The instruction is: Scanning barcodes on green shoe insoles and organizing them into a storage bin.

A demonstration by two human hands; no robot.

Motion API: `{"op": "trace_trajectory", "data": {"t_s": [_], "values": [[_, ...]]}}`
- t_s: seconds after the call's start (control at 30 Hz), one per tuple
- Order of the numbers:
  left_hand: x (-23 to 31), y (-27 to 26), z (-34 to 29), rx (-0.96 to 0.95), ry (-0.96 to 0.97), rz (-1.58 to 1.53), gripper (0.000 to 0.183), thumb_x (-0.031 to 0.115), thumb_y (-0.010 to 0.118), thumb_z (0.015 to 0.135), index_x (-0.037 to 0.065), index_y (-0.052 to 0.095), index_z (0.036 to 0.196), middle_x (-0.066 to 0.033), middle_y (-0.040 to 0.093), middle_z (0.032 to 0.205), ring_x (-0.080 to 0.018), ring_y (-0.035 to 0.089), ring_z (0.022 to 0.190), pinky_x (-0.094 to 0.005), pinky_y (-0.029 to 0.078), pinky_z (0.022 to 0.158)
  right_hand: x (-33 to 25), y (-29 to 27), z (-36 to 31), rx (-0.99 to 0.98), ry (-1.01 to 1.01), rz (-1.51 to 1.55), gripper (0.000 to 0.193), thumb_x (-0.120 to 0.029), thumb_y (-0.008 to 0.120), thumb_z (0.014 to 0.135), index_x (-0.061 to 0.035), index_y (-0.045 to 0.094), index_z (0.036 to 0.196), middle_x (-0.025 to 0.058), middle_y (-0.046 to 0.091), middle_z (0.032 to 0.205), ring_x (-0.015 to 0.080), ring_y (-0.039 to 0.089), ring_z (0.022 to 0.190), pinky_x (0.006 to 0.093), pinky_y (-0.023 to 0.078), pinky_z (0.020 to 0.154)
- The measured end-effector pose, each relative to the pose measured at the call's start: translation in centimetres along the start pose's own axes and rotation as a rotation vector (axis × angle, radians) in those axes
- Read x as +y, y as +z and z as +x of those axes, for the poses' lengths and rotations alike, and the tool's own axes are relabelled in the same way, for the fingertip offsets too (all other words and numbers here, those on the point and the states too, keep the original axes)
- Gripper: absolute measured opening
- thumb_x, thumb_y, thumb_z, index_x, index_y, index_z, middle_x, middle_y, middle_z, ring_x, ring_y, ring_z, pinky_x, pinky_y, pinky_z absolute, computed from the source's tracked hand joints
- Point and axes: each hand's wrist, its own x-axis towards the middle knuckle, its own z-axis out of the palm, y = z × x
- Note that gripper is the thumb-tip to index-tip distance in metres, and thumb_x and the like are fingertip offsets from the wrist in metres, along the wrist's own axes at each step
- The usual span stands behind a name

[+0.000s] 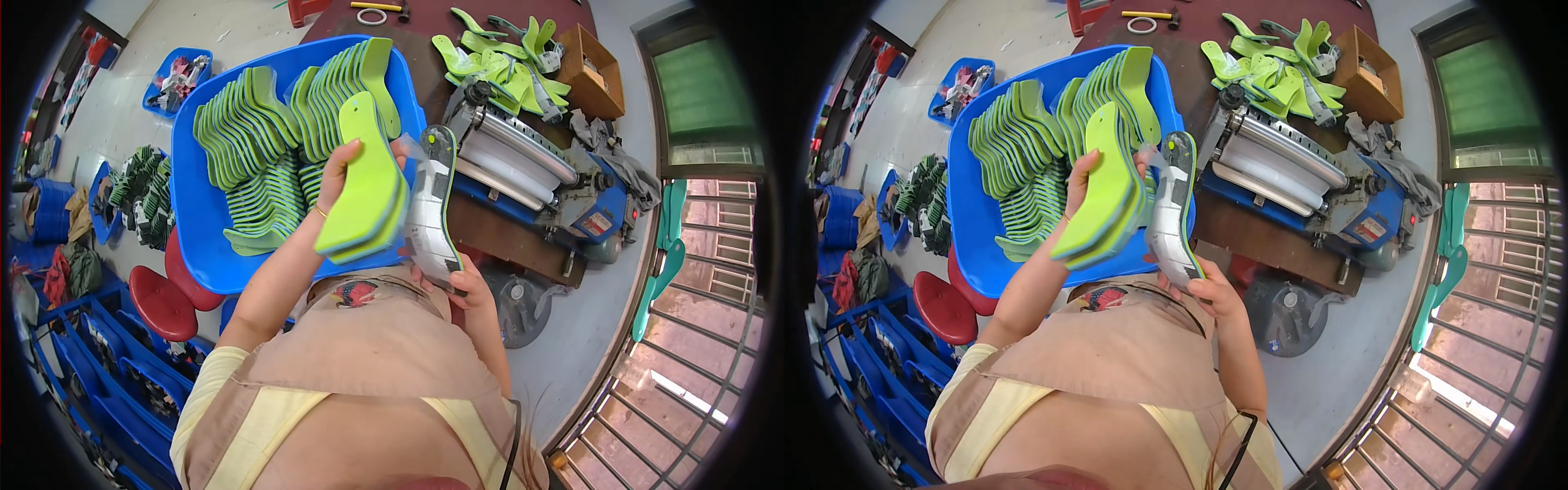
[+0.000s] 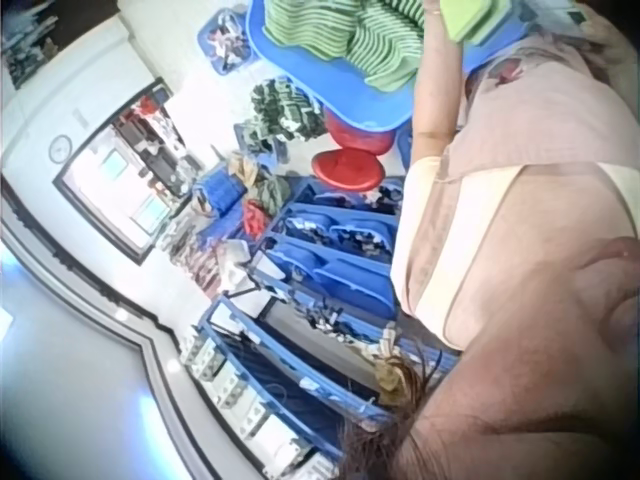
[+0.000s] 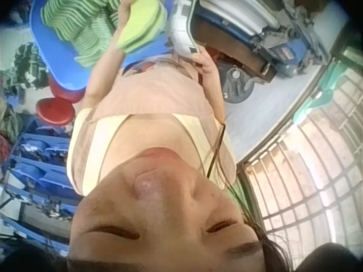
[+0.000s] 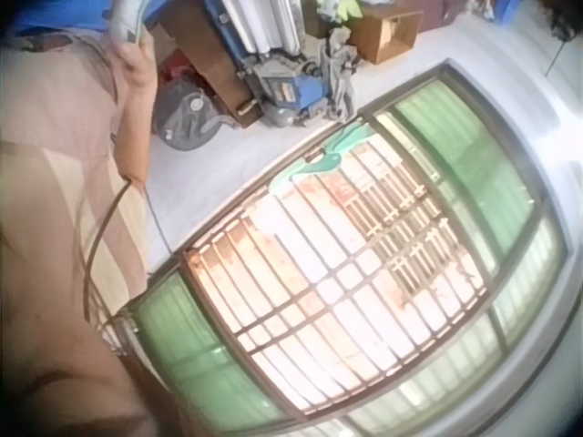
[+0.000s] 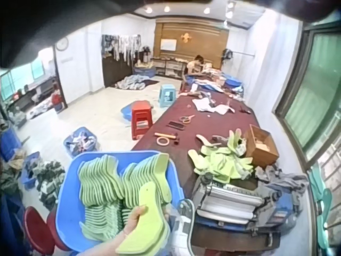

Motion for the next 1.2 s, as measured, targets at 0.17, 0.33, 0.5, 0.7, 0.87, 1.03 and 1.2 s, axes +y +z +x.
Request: {"op": "trace_trajectory", "data": {"t_s": [0.17,0.33,0.5,0.7,0.87,1.03,1.2], "values": [[-0.5,1.8,0.6,-0.002,-0.024,-0.048,0.073,0.032,0.059,0.082,-0.006,0.027,0.136,-0.0188,0.057,0.115,-0.0257,0.059,0.104,-0.0354,0.049,0.091,0.0,-0.2,-0.2,0.021,-0.008,0.015,0.076,-0.040,0.067,0.071,0.0096,0.045,0.124,0.0180,0.056,0.112,0.0137,0.056,0.081,0.0228,0.045,0.066],[-1.1,1.3,1.3,0.001,0.002,-0.012,0.063,0.028,0.058,0.082,-0.007,0.037,0.131,-0.0192,0.055,0.120,-0.0255,0.058,0.105,-0.0342,0.049,0.092,0.4,-0.7,-0.3,-0.023,0.005,0.065,0.076,-0.041,0.066,0.072,0.0096,0.045,0.124,0.0175,0.057,0.107,0.0145,0.056,0.079,0.0238,0.046,0.066],[-1.8,1.4,2.0,0.087,0.111,0.156,0.059,0.027,0.056,0.082,-0.007,0.041,0.128,-0.0184,0.057,0.117,-0.0248,0.058,0.105,-0.0345,0.050,0.090,0.7,-0.1,-0.2,0.058,-0.053,0.079,0.076,-0.042,0.065,0.074,0.0076,0.042,0.126,0.0170,0.058,0.103,0.0159,0.056,0.078,0.0253,0.046,0.065],[-1.8,1.0,1.1,0.060,0.061,0.117,0.056,0.031,0.056,0.081,-0.009,0.047,0.119,-0.0182,0.059,0.109,-0.0248,0.061,0.096,-0.0339,0.052,0.086,0.7,0.2,0.7,0.044,-0.165,0.090,0.078,-0.042,0.063,0.077,0.0010,0.033,0.135,0.0221,0.048,0.124,0.0209,0.056,0.097,0.0312,0.046,0.074],[-2.2,0.7,-1.0,-0.098,0.017,0.016,0.067,0.029,0.061,0.077,-0.004,0.036,0.129,-0.0138,0.057,0.098,-0.0236,0.058,0.090,-0.0337,0.051,0.081,0.7,0.0,1.5,0.227,-0.299,0.380,0.080,-0.049,0.058,0.081,-0.0048,0.026,0.141,0.0179,0.040,0.136,0.0273,0.051,0.113,0.0462,0.043,0.089],[-1.3,2.7,-3.6,-0.273,0.099,-0.469,0.082,0.011,0.062,0.079,0.007,0.014,0.144,-0.0074,0.049,0.086,-0.0202,0.054,0.083,-0.0342,0.051,0.076,-1.1,-1.1,0.5,0.143,-0.470,0.289,0.075,-0.047,0.053,0.085,-0.0045,0.027,0.140,0.0182,0.038,0.138,0.0312,0.047,0.119,0.0505,0.042,0.091],[1.2,2.7,-5.5,-0.345,0.135,-0.749,0.070,0.005,0.055,0.084,0.009,0.020,0.144,-0.0029,0.055,0.090,-0.0164,0.056,0.089,-0.0326,0.047,0.083,-0.5,-0.5,0.4,0.442,-0.565,0.286,0.060,-0.026,0.049,0.091,-0.0159,0.022,0.144,0.0163,0.039,0.138,0.0313,0.048,0.117,0.0513,0.048,0.087]]}}
